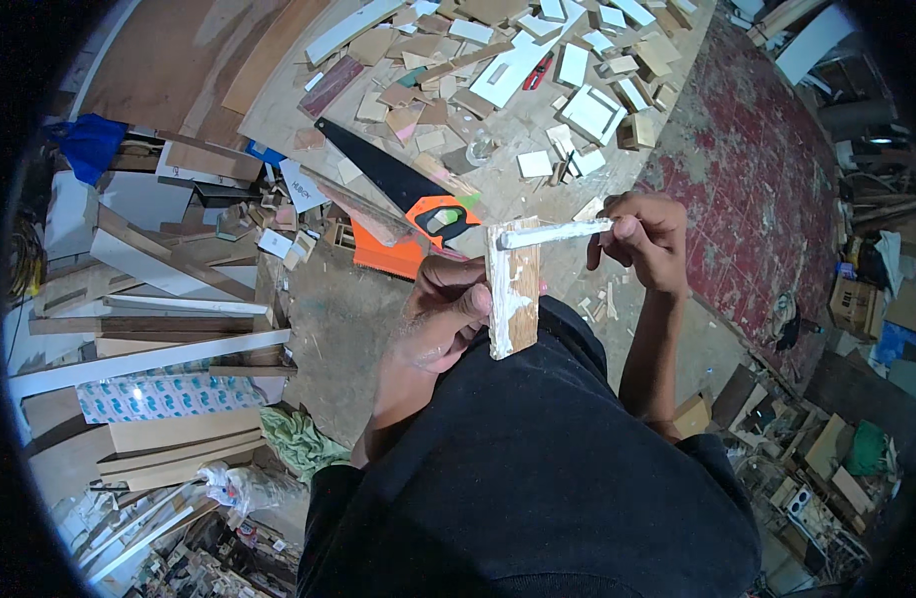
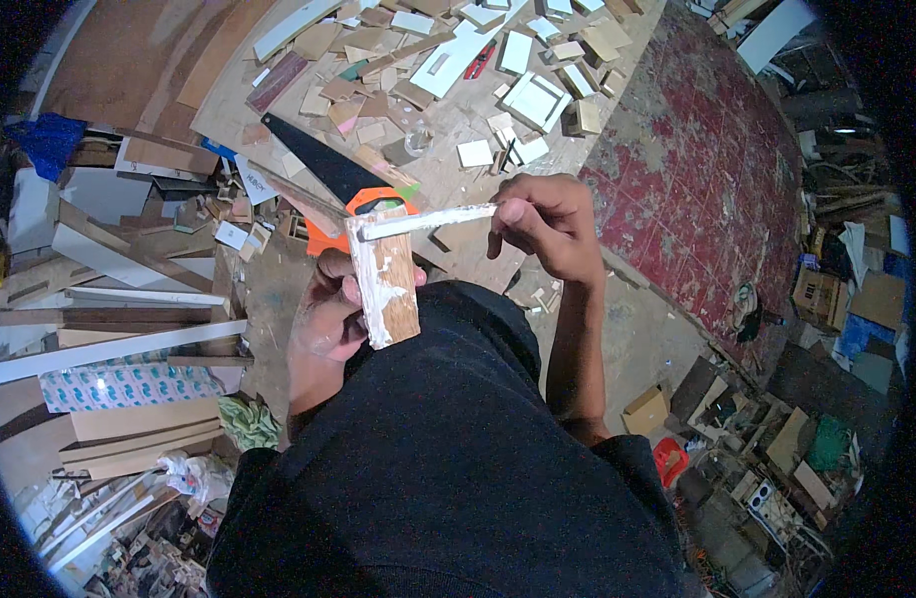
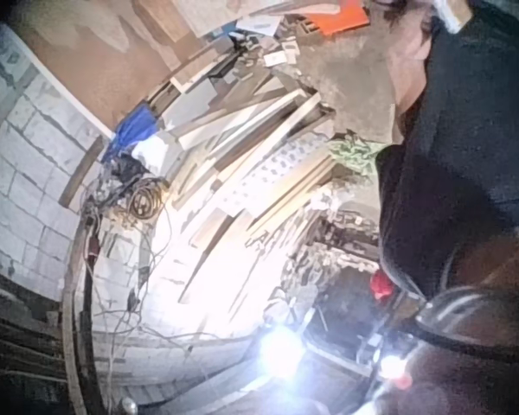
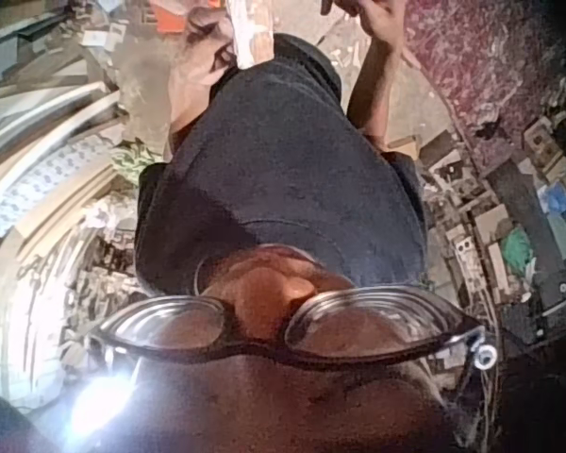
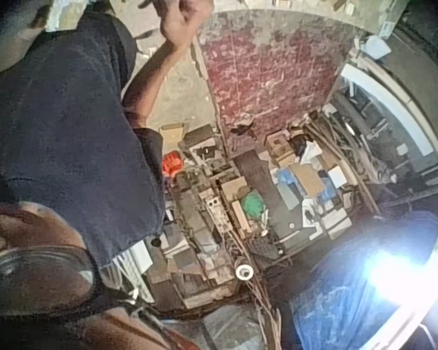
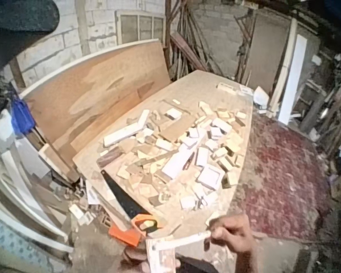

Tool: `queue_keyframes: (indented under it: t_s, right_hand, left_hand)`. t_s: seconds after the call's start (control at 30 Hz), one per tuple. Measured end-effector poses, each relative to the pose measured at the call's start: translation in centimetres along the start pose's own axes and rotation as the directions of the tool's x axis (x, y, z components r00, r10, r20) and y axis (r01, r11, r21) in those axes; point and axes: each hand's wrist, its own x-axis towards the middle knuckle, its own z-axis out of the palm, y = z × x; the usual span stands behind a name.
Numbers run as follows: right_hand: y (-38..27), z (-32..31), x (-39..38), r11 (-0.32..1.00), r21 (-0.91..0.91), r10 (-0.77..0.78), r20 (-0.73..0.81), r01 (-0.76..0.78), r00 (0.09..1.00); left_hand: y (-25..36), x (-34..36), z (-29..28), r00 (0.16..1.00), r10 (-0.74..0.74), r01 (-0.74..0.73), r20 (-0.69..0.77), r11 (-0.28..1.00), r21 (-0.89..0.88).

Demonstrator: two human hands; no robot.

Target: Cutting a small piece of wood with a hand saw and applying glue to the edge using a small strip.

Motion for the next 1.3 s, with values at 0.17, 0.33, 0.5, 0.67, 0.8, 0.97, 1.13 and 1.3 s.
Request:
queue_keyframes:
  t_s: [0.17, 0.33, 0.5, 0.67, 0.8, 0.97, 1.13, 1.3]
  right_hand:
    - [-0.8, 0.4, -0.8, 0.999, 0.029, -0.032, 0.084, 0.029, 0.996]
    - [0.3, 0.2, -0.1, 1.0, 0.003, 0.007, -0.018, -0.007, 1.0]
    - [-0.6, 0.3, 0.2, 0.998, -0.054, -0.046, -0.025, 0.044, 0.999]
    - [-0.9, 0.1, 0.1, 0.992, -0.119, -0.05, -0.02, 0.047, 0.999]
    - [-2.4, 0.6, -0.2, 0.972, -0.218, -0.109, -0.072, 0.091, 0.991]
    - [-3.3, 1.0, -0.2, 0.938, -0.335, -0.139, -0.119, 0.092, 0.983]
    - [-2.4, 0.9, 0.0, 0.898, -0.401, -0.243, -0.104, 0.183, 0.964]
    - [-1.9, -0.1, 0.4, 0.847, -0.498, -0.264, -0.093, 0.185, 0.96]
  left_hand:
    - [0.2, -0.4, -0.4, 0.999, -0.051, 0.05, -0.018, 0.998, -0.032]
    - [0.5, -0.3, -0.4, 0.986, -0.163, 0.165, -0.039, 0.984, 0.064]
    - [0.7, 0.1, -0.1, 0.993, -0.114, 0.116, 0.019, 0.977, -0.177]
    - [0.5, 0.1, -0.1, 0.989, -0.137, 0.139, -0.052, 0.989, 0.042]
    - [0.2, 0.4, -0.7, 0.995, -0.102, 0.102, -0.023, 0.995, -0.021]
    - [0.8, 1.1, 0.2, 0.989, -0.15, 0.148, 0.005, 0.974, -0.172]
    - [0.9, 1.6, 0.6, 0.98, -0.196, 0.198, 0.031, 0.966, -0.165]
    - [0.9, 1.9, 0.4, 0.973, -0.222, 0.227, 0.059, 0.969, -0.101]
